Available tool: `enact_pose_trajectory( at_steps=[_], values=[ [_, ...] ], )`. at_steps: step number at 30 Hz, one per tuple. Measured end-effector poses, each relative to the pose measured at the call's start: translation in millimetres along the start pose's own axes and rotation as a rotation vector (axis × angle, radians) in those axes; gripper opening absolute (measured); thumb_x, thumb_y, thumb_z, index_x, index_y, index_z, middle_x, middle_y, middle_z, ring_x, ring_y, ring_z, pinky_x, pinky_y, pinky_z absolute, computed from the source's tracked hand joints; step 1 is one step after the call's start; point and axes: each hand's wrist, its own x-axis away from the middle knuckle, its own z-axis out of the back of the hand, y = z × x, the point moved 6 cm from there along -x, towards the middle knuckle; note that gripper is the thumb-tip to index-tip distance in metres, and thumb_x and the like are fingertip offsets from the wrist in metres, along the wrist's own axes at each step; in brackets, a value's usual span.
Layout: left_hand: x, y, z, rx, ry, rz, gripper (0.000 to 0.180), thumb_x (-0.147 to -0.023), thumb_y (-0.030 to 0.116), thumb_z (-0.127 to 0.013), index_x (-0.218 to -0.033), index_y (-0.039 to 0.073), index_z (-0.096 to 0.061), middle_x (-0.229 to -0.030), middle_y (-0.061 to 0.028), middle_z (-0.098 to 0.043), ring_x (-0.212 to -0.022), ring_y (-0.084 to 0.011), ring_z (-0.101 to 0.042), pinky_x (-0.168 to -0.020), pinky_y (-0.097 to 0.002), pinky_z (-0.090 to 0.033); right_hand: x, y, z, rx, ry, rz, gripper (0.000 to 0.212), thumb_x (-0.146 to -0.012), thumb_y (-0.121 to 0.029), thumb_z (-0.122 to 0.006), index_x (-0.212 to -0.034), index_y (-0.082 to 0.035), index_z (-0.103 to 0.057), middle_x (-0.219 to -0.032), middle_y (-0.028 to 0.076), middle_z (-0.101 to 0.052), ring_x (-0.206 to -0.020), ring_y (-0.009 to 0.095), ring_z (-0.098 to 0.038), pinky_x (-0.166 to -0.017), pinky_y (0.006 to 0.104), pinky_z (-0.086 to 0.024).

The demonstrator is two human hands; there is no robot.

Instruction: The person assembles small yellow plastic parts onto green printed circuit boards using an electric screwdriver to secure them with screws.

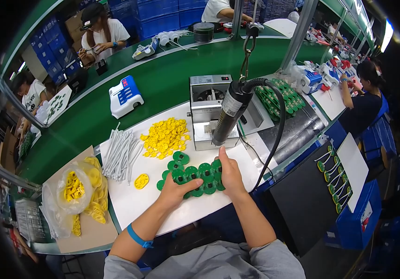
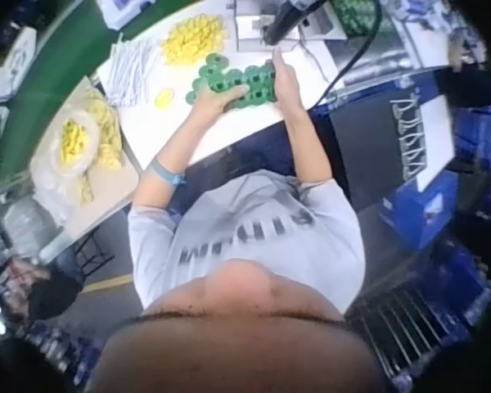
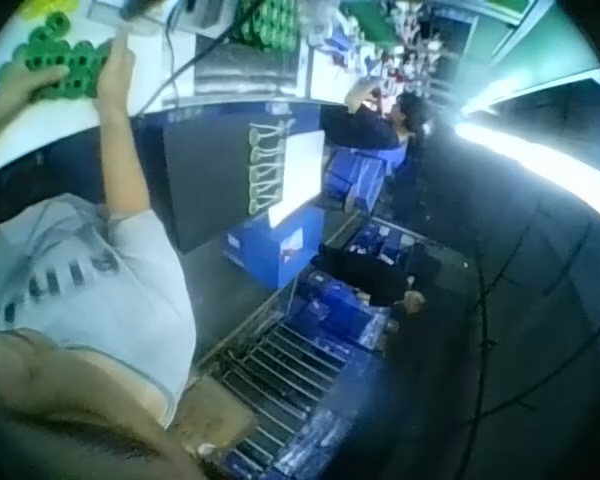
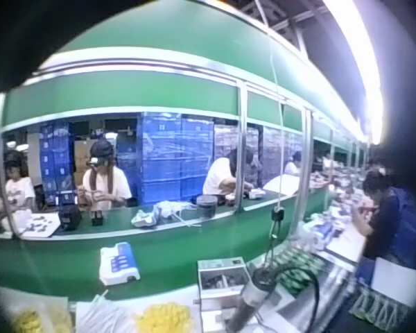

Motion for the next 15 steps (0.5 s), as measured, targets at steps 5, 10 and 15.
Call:
enact_pose_trajectory(
  at_steps=[5, 10, 15],
  values=[
    [-2.8, -1.9, 2.1, 0.010, 0.022, 0.017, 0.028, -0.085, 0.009, -0.079, -0.108, -0.001, -0.067, -0.094, -0.0041, -0.070, -0.080, -0.0104, -0.064, -0.073, -0.0271, -0.053, -0.4, -2.0, -3.1, -0.016, 0.021, -0.030, 0.059, -0.103, -0.054, -0.048, -0.069, -0.008, -0.059, -0.063, -0.001, -0.054, -0.054, 0.007, -0.047, -0.050, 0.0247, -0.039],
    [-5.5, -7.2, -1.5, 0.115, -0.009, 0.027, 0.029, -0.084, 0.008, -0.080, -0.109, -0.001, -0.068, -0.095, -0.0044, -0.071, -0.081, -0.0106, -0.065, -0.074, -0.0270, -0.053, 4.4, 4.4, -13.5, -0.126, -0.017, -0.192, 0.058, -0.103, -0.053, -0.048, -0.064, -0.012, -0.052, -0.062, -0.002, -0.047, -0.053, 0.009, -0.043, -0.050, 0.0255, -0.037],
    [-6.2, -4.0, -0.5, 0.070, 0.012, 0.016, 0.027, -0.085, 0.009, -0.079, -0.108, -0.001, -0.069, -0.095, -0.0039, -0.072, -0.082, -0.0096, -0.065, -0.074, -0.0262, -0.053, 3.1, -21.2, 14.9, 0.475, 0.110, 0.220, 0.058, -0.105, -0.045, -0.049, -0.065, -0.004, -0.059, -0.057, 0.003, -0.051, -0.050, 0.013, -0.045, -0.049, 0.0318, -0.037]
  ],
)
